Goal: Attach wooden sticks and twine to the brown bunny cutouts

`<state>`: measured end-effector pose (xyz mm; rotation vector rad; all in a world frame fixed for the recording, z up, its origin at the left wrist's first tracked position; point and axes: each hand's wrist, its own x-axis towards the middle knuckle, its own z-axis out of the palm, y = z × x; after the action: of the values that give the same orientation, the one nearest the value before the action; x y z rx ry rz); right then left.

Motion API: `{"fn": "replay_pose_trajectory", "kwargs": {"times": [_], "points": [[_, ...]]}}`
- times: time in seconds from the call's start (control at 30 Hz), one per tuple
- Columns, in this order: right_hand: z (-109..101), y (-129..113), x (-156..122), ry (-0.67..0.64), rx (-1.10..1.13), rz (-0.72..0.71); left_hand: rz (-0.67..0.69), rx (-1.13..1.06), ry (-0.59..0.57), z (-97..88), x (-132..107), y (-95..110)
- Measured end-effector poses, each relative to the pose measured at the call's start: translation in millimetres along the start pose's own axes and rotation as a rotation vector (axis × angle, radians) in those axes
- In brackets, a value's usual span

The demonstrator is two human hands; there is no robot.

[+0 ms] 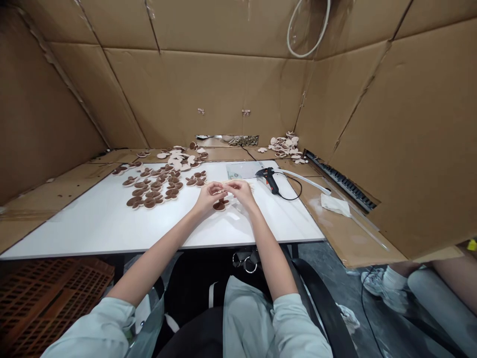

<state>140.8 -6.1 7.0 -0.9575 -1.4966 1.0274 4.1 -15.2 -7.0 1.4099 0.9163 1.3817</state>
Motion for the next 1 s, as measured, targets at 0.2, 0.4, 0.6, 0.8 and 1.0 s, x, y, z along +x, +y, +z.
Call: {"fn": "replay_pose_trajectory", "kwargs": {"times": [0.2, 0.4, 0.6, 0.8, 1.0], "points": [[1, 1, 0, 0.087, -0.010, 0.038, -0.104, -0.114, -0.109, -0.1, -3, -2], [1, 0, 0, 0.093, -0.047, 0.101, -0.199, -0.197, -0.063, 2.9, -2, 1], [2, -5, -2, 0.088, -0.061, 0.138, -0.154, -0.098, -0.020, 2.2, 0, -2], [2, -4, -1, 0.084, -0.041, 0.145, -0.114, 0.050, 0.034, -1.9, 4, -8], [1, -2, 0, 0.085, -0.049, 0.124, -0.128, -0.010, 0.064, 0.0, 5, -9]]}}
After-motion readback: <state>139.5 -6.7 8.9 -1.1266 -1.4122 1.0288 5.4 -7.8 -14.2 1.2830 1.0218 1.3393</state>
